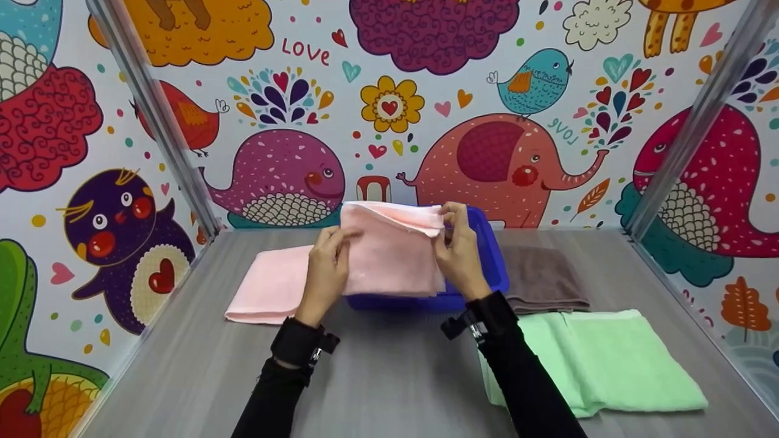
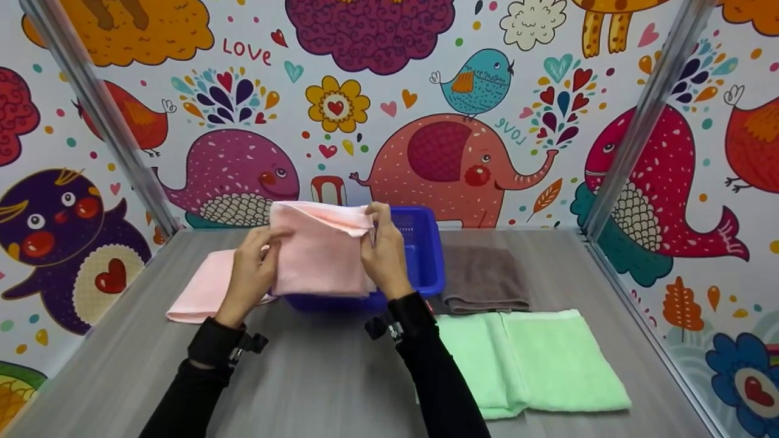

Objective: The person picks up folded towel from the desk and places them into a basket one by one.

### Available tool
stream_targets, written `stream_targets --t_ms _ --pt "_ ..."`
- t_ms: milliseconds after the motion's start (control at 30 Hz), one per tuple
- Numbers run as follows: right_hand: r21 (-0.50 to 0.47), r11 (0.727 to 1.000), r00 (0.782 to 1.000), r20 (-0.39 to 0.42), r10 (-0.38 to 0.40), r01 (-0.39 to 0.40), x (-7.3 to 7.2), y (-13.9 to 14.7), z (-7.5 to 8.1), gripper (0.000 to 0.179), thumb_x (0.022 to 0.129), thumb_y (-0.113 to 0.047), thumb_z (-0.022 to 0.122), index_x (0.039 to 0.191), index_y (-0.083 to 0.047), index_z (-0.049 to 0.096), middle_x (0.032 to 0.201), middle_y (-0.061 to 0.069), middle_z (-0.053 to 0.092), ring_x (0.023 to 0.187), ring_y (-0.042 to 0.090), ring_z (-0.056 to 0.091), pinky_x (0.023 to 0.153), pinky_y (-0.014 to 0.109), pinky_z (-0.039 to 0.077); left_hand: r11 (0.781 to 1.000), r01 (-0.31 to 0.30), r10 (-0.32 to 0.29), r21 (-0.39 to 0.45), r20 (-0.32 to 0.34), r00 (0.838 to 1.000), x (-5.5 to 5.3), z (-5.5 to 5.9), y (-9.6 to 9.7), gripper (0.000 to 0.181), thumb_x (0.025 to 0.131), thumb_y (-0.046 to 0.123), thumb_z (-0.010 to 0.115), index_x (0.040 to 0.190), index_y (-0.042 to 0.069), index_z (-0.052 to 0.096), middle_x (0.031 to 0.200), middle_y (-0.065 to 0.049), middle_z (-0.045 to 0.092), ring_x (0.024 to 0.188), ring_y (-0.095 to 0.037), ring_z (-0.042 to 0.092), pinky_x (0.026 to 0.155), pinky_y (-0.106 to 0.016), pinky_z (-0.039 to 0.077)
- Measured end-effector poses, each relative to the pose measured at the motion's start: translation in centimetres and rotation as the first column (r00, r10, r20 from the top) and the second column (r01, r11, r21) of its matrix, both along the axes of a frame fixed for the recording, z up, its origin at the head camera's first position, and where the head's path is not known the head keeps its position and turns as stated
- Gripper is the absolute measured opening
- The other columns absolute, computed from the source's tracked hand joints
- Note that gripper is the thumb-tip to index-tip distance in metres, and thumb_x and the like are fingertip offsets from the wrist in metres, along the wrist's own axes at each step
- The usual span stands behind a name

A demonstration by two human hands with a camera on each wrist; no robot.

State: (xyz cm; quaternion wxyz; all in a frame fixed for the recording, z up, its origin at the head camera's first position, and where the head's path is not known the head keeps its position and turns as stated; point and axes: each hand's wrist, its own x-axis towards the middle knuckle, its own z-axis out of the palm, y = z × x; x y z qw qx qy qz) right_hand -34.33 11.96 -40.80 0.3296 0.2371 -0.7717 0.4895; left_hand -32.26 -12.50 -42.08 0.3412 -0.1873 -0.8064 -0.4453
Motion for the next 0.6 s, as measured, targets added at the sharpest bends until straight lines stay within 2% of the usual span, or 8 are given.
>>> stream_targets --t_ms 67,167,267,333,400,467,600 --pt "-0.014 1.000 1.000 0.011 -0.017 0.017 -0.7 -0.2 0.0 0.028 0.098 0.006 0.055 0.119 -0.006 0.041 0.097 0.015 0.065 0.064 0.020 0.050 0.056 0.024 0.037 1.000 0.009 -0.009 -0.008 0.006 1.000 -0.4 -0.3 0.1 0.033 0.100 -0.007 0.054 0.126 0.005 0.072 0.116 -0.017 0.063 0.093 -0.024 0.056 0.084 -0.038 0.047" --pt "-0.022 0.999 0.999 0.033 -0.037 0.038 -1.5 -0.3 -0.1 0.025 0.099 0.003 0.058 0.117 -0.005 0.043 0.104 0.017 0.067 0.060 0.017 0.053 0.052 0.022 0.038 0.999 0.046 -0.044 -0.030 0.049 0.998 -0.8 -0.7 0.1 0.050 0.093 -0.006 0.059 0.143 0.003 0.060 0.127 -0.020 0.058 0.107 -0.031 0.058 0.095 -0.046 0.048" --pt "-0.012 0.998 0.997 0.050 -0.055 0.056 -2.2 -0.5 -0.4 0.017 0.096 0.006 0.059 0.108 -0.003 0.053 0.100 0.016 0.065 0.060 0.013 0.053 0.053 0.021 0.039 0.996 0.060 -0.054 -0.060 0.094 0.994 -1.0 -1.1 -0.1 0.068 0.087 -0.006 0.064 0.153 0.004 0.050 0.138 -0.023 0.051 0.122 -0.037 0.055 0.105 -0.054 0.045" --pt "0.004 0.998 0.996 0.062 -0.068 0.068 -2.5 -0.5 -0.7 0.014 0.094 0.008 0.059 0.103 -0.003 0.061 0.099 0.015 0.065 0.061 0.011 0.050 0.055 0.020 0.038 0.995 0.063 -0.054 -0.078 0.113 0.992 -1.0 -1.3 -0.2 0.073 0.087 -0.006 0.066 0.156 0.005 0.045 0.145 -0.024 0.047 0.128 -0.040 0.053 0.108 -0.057 0.043" --pt "0.018 0.997 0.994 0.073 -0.075 0.074 -2.8 -0.5 -1.1 0.017 0.093 0.009 0.059 0.101 -0.002 0.070 0.097 0.014 0.067 0.067 0.012 0.050 0.061 0.021 0.039 0.994 0.058 -0.048 -0.092 0.112 0.993 -1.2 -1.6 -0.3 0.070 0.089 -0.006 0.066 0.156 0.005 0.045 0.151 -0.025 0.043 0.134 -0.042 0.050 0.111 -0.058 0.042" --pt "0.032 0.997 0.993 0.097 -0.071 0.068 -3.1 -0.5 -1.5 0.022 0.094 0.008 0.059 0.107 -0.002 0.075 0.100 0.015 0.070 0.071 0.014 0.050 0.065 0.022 0.039 0.994 0.052 -0.041 -0.099 0.110 0.993 -1.4 -2.1 -0.4 0.065 0.092 -0.006 0.066 0.153 0.003 0.048 0.156 -0.026 0.038 0.140 -0.044 0.046 0.113 -0.059 0.041" --pt "0.085 0.995 0.984 0.172 -0.057 0.042 -3.4 -0.6 -2.3 0.031 0.096 0.007 0.059 0.124 0.001 0.072 0.101 0.017 0.069 0.081 0.019 0.054 0.074 0.029 0.044 0.992 0.021 -0.007 -0.122 0.114 0.993 -1.9 -3.1 -0.6 0.047 0.093 -0.006 0.065 0.140 0.000 0.063 0.160 -0.027 0.036 0.144 -0.047 0.043 0.114 -0.059 0.041"
